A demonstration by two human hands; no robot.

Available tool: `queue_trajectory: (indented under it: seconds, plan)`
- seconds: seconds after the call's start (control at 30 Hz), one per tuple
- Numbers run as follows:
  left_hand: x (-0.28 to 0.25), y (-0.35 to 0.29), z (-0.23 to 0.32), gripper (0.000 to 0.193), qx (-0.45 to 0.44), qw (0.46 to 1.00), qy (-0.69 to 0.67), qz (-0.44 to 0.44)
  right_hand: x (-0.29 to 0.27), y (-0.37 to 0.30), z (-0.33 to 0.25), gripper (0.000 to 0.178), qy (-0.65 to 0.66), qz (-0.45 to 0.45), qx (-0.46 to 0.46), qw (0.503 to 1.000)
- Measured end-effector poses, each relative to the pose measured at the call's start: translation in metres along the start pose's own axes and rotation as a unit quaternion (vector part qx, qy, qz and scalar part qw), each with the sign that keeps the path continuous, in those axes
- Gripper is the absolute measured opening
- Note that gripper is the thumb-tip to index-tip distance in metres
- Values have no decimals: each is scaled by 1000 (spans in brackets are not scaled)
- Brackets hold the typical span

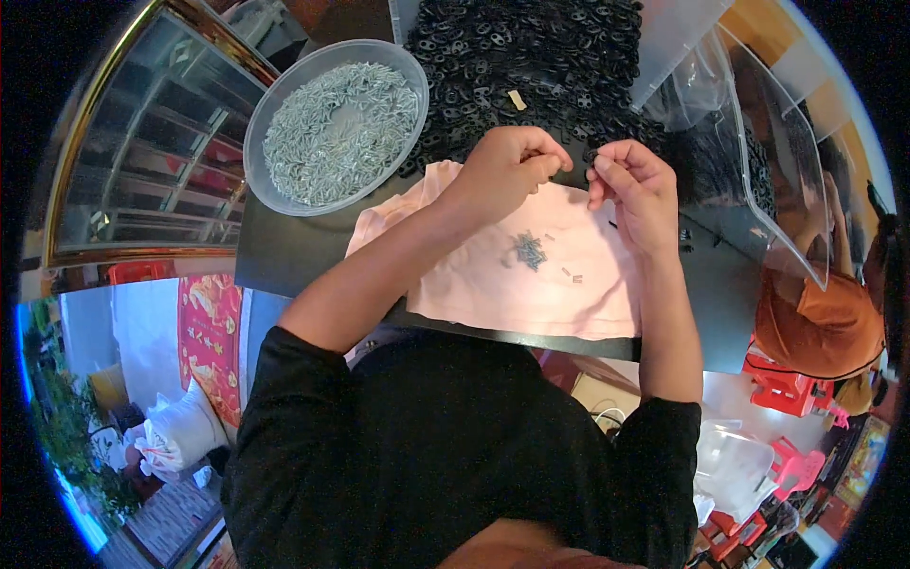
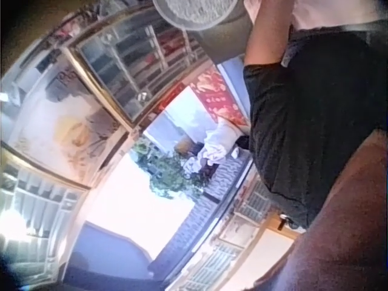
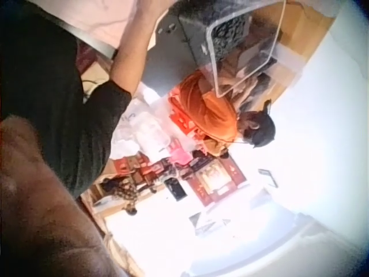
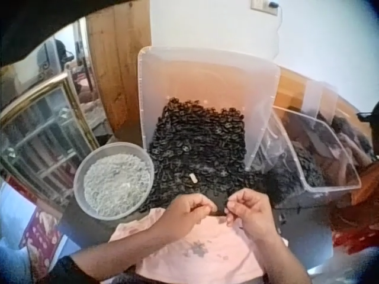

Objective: The person assembles small parts by hand, picking up plastic components and metal pins from containers and inserting the pins into the components.

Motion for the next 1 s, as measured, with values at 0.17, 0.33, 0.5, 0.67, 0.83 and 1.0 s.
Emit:
queue_trajectory:
  seconds: [0.17,0.33,0.5,0.67,0.83,1.0]
  plan:
    - [2,1,-9,13,-19,994,-103,31,11,-4,2,4,10,-1,10,1000]
    - [6,-4,-12,15,-31,987,-151,53,14,-6,2,5,3,16,8,1000]
    - [7,-4,-12,15,-34,980,-191,48,17,-7,0,5,-6,18,-2,1000]
    - [8,-5,-10,15,-40,977,-204,53,16,-9,1,5,-29,46,-9,998]
    - [8,-6,-8,16,-13,981,-186,58,17,-10,-1,4,-22,51,-24,998]
    - [9,-7,-8,16,-21,981,-184,58,18,-10,0,5,-18,52,-17,998]
Point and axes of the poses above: each hand's wrist, its own y-axis towards the middle knuckle, its own x-axis out of the palm, z = x × y, the point moved 5 cm from there along y, towards the middle knuckle, and after that the axes turned 14 degrees about -y, right-handed, at the moved point
